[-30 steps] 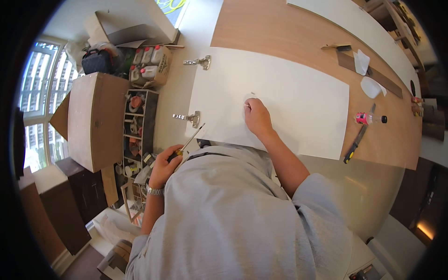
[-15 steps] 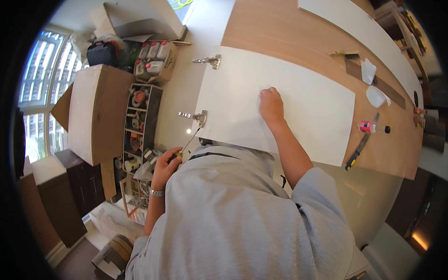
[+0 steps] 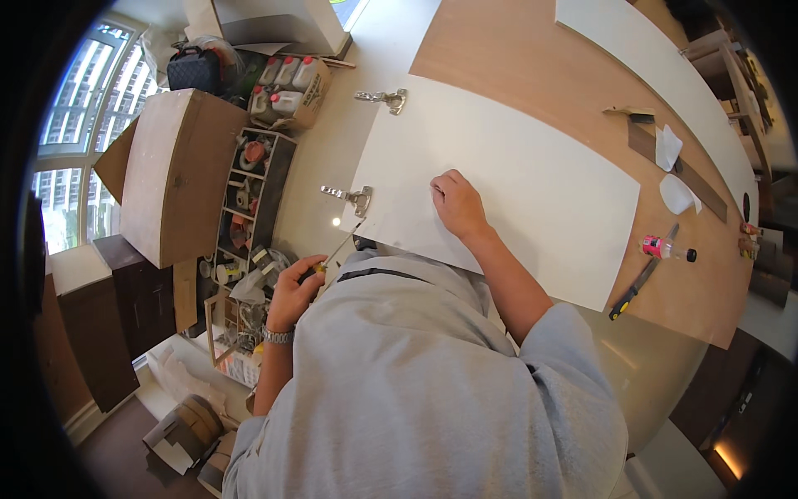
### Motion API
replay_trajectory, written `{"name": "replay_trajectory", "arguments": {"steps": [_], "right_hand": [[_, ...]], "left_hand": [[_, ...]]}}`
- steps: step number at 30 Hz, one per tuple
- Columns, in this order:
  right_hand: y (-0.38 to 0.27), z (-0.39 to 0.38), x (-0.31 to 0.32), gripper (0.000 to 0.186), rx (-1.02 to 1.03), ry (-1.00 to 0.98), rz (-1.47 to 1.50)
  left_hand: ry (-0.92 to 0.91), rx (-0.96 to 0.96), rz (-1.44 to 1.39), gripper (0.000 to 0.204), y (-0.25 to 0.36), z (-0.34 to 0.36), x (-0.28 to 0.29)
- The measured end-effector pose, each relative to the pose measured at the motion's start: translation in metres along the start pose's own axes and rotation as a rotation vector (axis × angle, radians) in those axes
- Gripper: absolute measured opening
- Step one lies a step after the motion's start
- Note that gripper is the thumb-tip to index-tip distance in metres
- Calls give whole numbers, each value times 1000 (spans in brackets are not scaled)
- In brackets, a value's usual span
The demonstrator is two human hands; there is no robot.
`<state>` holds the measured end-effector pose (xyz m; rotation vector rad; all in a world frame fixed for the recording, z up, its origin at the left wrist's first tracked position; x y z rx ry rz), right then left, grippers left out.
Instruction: The person uses a file to smooth the edge of a metal hinge, then aligns the hinge with pre-drilled holes on a white cabinet door and uses a screwdriver to secure it.
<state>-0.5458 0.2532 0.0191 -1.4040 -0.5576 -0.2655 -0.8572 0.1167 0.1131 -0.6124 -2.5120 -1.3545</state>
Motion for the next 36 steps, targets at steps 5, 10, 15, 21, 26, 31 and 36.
{"name": "replay_trajectory", "arguments": {"steps": [5,10,15,21,26,31,36], "right_hand": [[-2,-24,4,9,4,14,136],[0,-28,-7,8,213,-72,62],[-1,-23,-3,5,108,-90,124],[5,-6,-2,7,117,-109,38],[14,32,-6,24,275,-2,-222],[34,101,-21,47,180,143,-451],[32,147,-39,68,-137,265,-586]], "left_hand": [[45,3,-52,31,-34,-1,-13],[44,-64,-368,38,-46,3,-20],[133,-36,-504,34,-71,5,-18],[316,23,-883,27,-103,-8,-37],[383,236,-1110,24,-132,-29,-54],[438,325,-1081,26,-149,-23,-41],[339,360,-968,26,-159,32,9]]}}
Point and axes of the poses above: each hand's wrist, its own z-axis towards the middle knuckle, its own x-axis out of the back of the hand, y = z × x, the point moved 1 cm from there along z, towards the middle knuckle, and after that the axes turned 12 degrees about z, right-handed, at the moved point
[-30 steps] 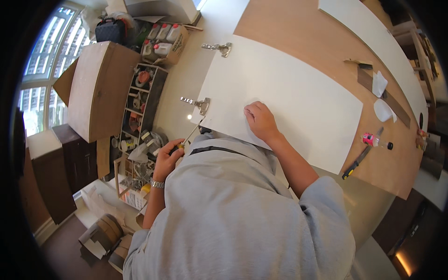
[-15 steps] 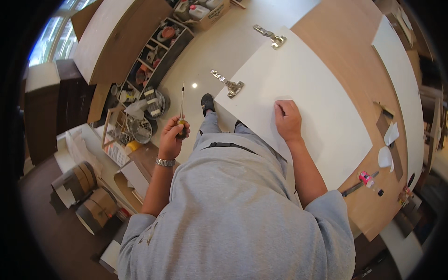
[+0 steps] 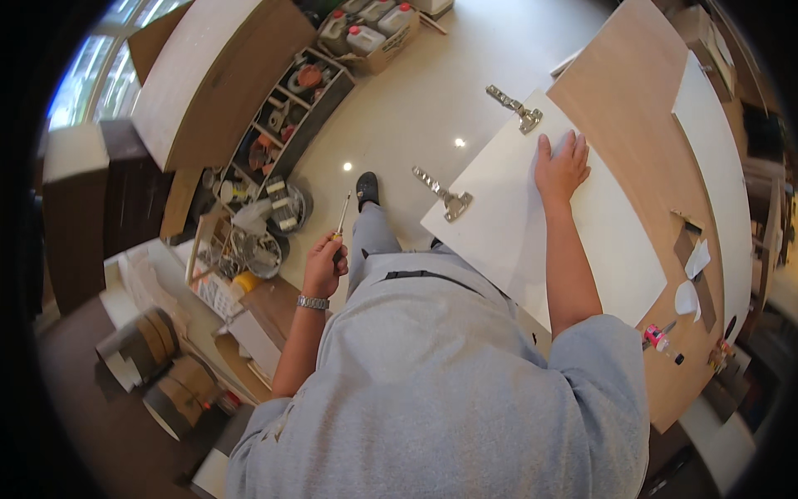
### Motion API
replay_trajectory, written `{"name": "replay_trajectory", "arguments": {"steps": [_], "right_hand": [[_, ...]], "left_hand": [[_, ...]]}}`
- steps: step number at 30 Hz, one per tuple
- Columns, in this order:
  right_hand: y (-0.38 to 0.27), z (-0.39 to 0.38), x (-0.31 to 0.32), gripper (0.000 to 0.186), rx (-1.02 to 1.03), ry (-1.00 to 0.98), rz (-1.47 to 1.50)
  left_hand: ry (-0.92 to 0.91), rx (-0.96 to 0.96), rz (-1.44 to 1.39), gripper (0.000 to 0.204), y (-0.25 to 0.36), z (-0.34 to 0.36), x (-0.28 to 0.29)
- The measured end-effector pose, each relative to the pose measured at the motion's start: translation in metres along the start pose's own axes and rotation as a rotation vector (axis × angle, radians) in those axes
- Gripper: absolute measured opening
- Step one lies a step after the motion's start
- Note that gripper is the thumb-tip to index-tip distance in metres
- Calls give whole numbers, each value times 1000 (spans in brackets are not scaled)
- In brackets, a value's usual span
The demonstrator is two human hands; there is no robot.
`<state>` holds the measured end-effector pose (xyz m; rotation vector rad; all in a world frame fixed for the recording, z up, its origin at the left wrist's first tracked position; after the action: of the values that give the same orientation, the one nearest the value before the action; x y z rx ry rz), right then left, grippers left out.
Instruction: The person uses a file to smooth the edge of a metal hinge, then aligns the hinge with pre-drilled holes on a white cabinet door and uses a screwdriver to secure it.
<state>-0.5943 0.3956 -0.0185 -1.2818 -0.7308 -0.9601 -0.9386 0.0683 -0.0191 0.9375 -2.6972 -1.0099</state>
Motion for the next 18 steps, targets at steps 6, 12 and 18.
{"name": "replay_trajectory", "arguments": {"steps": [6,12,18], "right_hand": [[-23,28,-16,71,-211,-10,-149],[-3,23,-14,64,-236,32,-240],[-37,34,-20,51,-198,-2,-80]], "left_hand": [[-189,191,416,35,47,140,2],[-372,299,805,35,66,294,-25],[-473,55,1137,46,19,463,-70]]}}
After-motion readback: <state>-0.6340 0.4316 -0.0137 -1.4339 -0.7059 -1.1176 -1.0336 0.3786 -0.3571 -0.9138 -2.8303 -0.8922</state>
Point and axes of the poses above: each hand's wrist, its own z-axis towards the middle knuckle, its own x-axis out of the back of the hand, y = z × x, the point moved 1 cm from there along z, towards the middle knuckle, and after that the axes turned 12 degrees about z, right-handed, at the moved point
